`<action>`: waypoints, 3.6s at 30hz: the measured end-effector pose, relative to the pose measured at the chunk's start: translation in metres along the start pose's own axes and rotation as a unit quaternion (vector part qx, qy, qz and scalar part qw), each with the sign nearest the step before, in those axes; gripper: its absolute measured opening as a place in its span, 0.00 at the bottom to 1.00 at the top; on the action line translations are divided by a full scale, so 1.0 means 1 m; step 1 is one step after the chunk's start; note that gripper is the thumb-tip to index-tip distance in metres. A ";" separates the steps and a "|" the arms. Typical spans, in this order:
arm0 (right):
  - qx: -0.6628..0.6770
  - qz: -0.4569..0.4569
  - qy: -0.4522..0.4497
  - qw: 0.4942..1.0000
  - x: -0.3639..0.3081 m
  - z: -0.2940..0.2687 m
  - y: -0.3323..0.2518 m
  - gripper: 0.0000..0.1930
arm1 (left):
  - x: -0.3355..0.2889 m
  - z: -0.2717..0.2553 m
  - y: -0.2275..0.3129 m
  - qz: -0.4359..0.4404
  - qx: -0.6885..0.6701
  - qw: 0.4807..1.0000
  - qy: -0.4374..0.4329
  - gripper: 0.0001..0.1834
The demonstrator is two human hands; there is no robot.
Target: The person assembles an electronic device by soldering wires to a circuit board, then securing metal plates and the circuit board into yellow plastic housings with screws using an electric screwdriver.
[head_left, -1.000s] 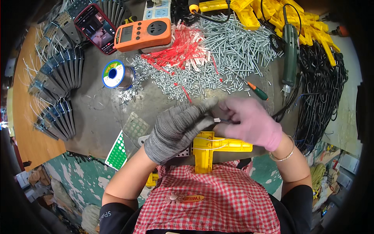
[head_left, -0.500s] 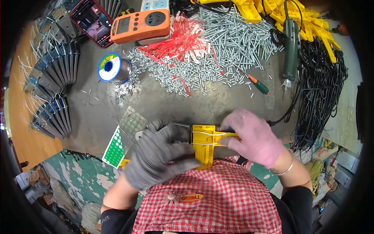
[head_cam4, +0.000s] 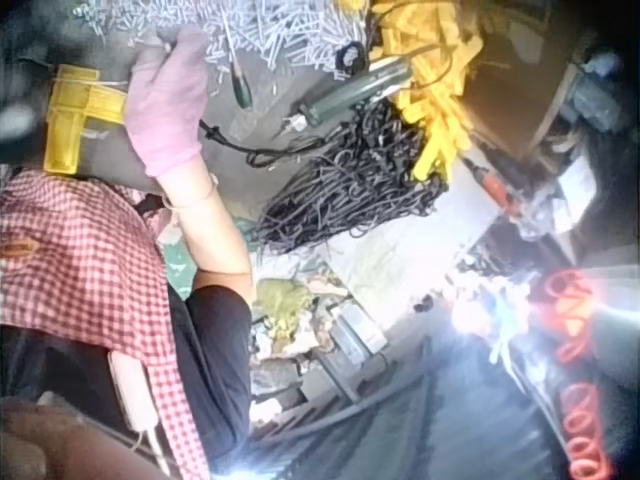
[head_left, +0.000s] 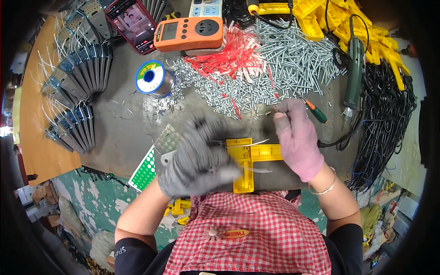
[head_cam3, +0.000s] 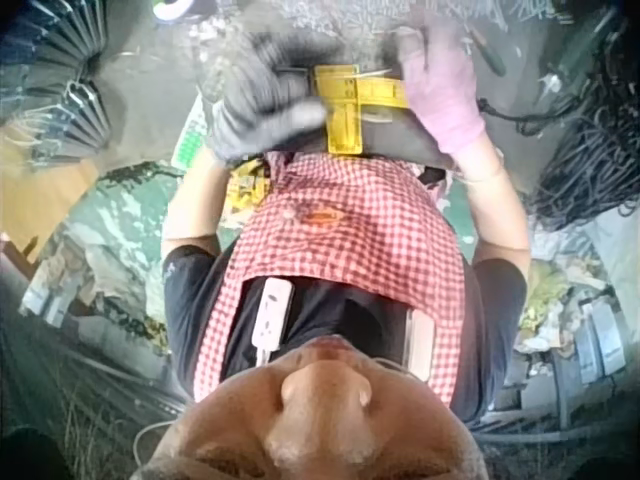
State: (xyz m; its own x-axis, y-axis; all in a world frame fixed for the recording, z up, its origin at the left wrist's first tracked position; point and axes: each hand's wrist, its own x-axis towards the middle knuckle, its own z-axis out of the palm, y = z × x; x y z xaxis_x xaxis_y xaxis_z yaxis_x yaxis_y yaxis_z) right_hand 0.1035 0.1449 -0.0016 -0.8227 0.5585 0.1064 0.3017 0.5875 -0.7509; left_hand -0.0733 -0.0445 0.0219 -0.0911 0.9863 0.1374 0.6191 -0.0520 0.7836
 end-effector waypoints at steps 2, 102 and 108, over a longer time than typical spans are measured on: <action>0.009 -0.037 -0.002 0.999 0.004 -0.007 -0.004 0.09 | 0.017 0.002 -0.014 -0.015 0.171 0.983 0.060 0.11; -0.188 -0.354 -0.085 0.912 0.006 -0.014 -0.023 0.14 | 0.012 0.040 0.024 -0.241 -0.184 0.942 0.147 0.09; -0.179 -0.322 -0.091 0.925 0.006 -0.010 -0.025 0.13 | 0.011 0.047 0.014 -0.254 -0.355 0.889 0.140 0.09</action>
State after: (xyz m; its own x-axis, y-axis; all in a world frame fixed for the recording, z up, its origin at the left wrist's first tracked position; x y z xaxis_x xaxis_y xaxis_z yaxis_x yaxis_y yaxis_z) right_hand 0.0962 0.1392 0.0248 -0.9453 -0.0628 0.3201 -0.1651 0.9384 -0.3035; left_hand -0.0290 -0.0268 0.0065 -0.4706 0.8380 -0.2760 -0.1972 0.2050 0.9587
